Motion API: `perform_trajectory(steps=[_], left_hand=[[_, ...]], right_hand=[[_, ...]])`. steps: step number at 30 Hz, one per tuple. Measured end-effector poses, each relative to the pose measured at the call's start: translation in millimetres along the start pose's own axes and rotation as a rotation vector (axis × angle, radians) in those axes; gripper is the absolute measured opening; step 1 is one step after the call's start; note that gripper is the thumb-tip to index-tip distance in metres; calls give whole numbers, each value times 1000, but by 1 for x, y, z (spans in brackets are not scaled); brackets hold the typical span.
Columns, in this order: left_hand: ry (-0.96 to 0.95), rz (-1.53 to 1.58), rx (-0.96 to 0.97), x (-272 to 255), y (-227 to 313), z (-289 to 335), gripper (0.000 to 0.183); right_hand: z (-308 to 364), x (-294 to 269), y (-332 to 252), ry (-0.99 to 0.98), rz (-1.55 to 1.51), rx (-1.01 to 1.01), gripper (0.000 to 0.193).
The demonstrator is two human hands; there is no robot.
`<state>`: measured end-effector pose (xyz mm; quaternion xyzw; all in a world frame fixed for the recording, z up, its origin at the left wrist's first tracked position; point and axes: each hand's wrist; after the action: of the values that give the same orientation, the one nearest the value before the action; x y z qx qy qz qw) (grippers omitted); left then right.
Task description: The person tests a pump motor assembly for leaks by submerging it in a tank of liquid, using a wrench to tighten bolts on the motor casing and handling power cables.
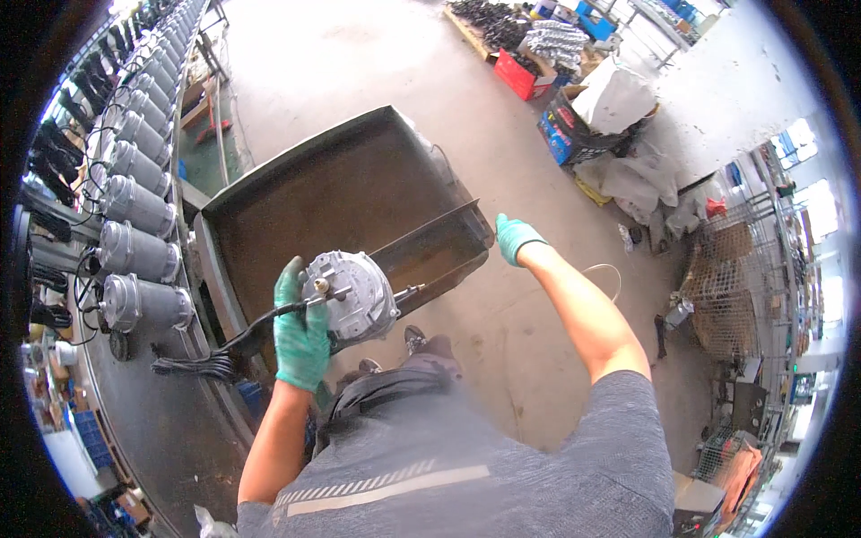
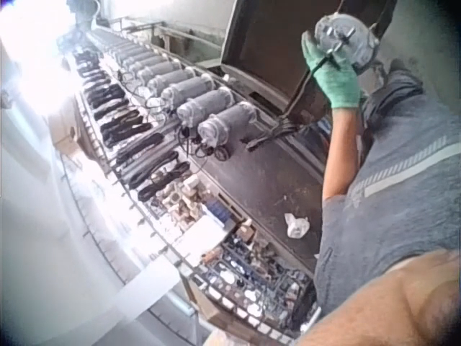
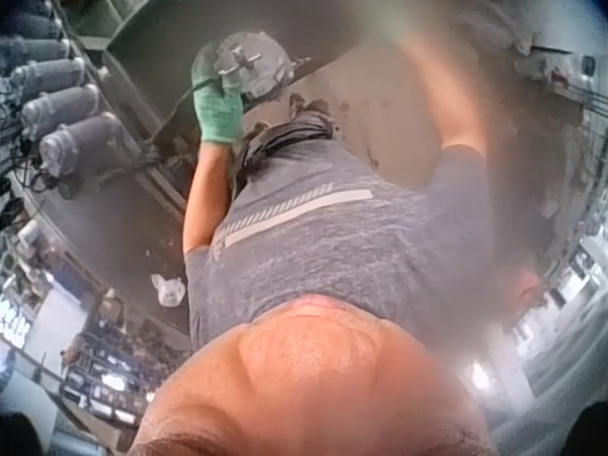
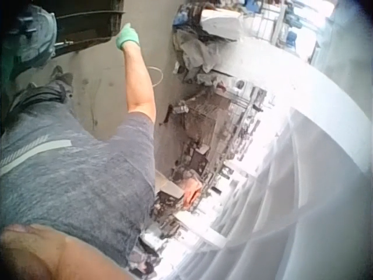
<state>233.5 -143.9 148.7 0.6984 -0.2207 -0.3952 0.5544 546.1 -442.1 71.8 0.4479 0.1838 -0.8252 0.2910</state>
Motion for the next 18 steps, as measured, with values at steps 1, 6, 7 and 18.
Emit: perform_trajectory(steps=[1,6,7,18], left_hand=[[-8,-91,-67,-8,13,6,68],[152,-444,76,-62,57,39,25],[159,-483,115,-74,58,48,18],[-162,-555,56,-87,44,-7,20]], right_hand=[[-18,15,0,51,-29,12,32],[-86,31,-19,152,-121,131,32],[-92,34,-18,217,-92,157,32],[-72,28,-66,504,120,-174,22]])
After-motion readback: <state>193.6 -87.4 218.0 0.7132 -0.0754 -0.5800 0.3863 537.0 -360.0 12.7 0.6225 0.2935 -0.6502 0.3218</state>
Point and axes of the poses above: each hand's wrist, its own z-axis away from the middle knuckle, its own x-axis out of the palm, y = z × x, and after that the axes turned 9 degrees about -x, right-handed
